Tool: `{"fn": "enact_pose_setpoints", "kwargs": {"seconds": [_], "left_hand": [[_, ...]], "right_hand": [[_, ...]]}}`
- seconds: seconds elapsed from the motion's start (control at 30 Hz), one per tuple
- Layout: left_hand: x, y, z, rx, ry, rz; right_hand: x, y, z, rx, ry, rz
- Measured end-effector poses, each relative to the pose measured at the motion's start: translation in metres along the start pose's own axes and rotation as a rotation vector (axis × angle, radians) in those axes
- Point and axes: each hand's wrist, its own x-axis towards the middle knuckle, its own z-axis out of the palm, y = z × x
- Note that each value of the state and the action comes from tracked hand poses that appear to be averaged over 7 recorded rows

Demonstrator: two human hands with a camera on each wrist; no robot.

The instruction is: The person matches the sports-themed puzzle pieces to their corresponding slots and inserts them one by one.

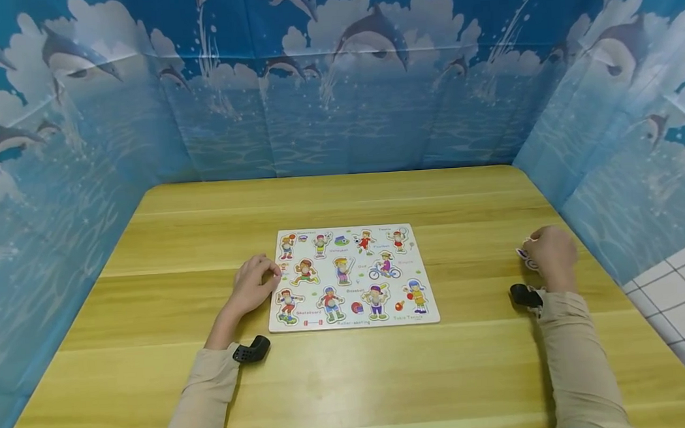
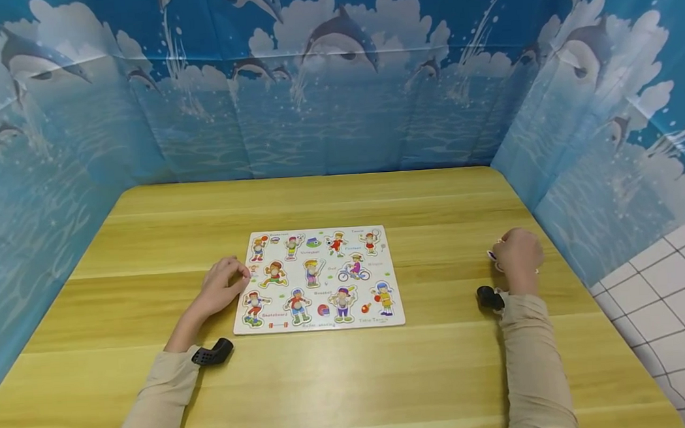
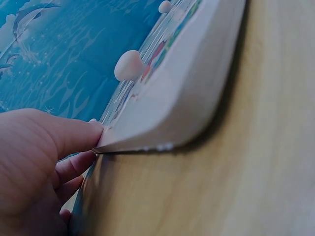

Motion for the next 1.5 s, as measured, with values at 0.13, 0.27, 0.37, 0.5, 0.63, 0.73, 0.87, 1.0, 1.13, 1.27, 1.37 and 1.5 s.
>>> {"fn": "enact_pose_setpoints", "kwargs": {"seconds": [0.13,0.27,0.37,0.5,0.63,0.73,0.87,1.0,1.13,1.27,1.37,1.5], "left_hand": [[0.001,0.001,0.002,-0.009,0.003,-0.001],[0.0,0.0,0.001,-0.015,-0.003,-0.002],[0.0,0.0,0.0,-0.008,0.008,-0.006],[0.001,0.001,0.0,-0.006,0.009,-0.004],[0.003,0.003,-0.002,-0.005,0.006,0.011],[0.001,0.003,-0.003,0.001,0.015,0.007],[-0.003,0.003,-0.003,0.003,0.007,-0.003],[-0.002,0.003,0.002,-0.003,0.012,-0.005],[0.005,0.005,0.006,-0.008,0.027,0.009],[0.002,0.006,0.008,-0.01,0.036,0.004],[-0.003,0.005,0.006,0.002,0.035,-0.013],[-0.003,0.005,0.001,0.022,0.039,-0.016]], "right_hand": [[0.006,0.005,0.0,-0.02,-0.034,0.009],[0.009,0.007,-0.001,-0.03,-0.051,0.011],[0.008,0.007,-0.001,-0.016,-0.066,0.004],[0.006,0.006,-0.004,-0.018,-0.069,-0.002],[0.005,0.001,-0.006,-0.025,-0.057,0.009],[0.002,-0.003,-0.005,-0.017,-0.05,-0.027],[-0.004,-0.008,-0.002,-0.016,-0.047,-0.078],[-0.006,-0.015,-0.003,-0.018,-0.027,-0.134],[-0.005,-0.025,-0.009,-0.019,0.015,-0.21],[-0.011,-0.03,-0.003,0.001,0.041,-0.262],[-0.015,-0.034,0.005,0.01,0.038,-0.28],[-0.013,-0.043,0.009,0.011,0.03,-0.29]]}}
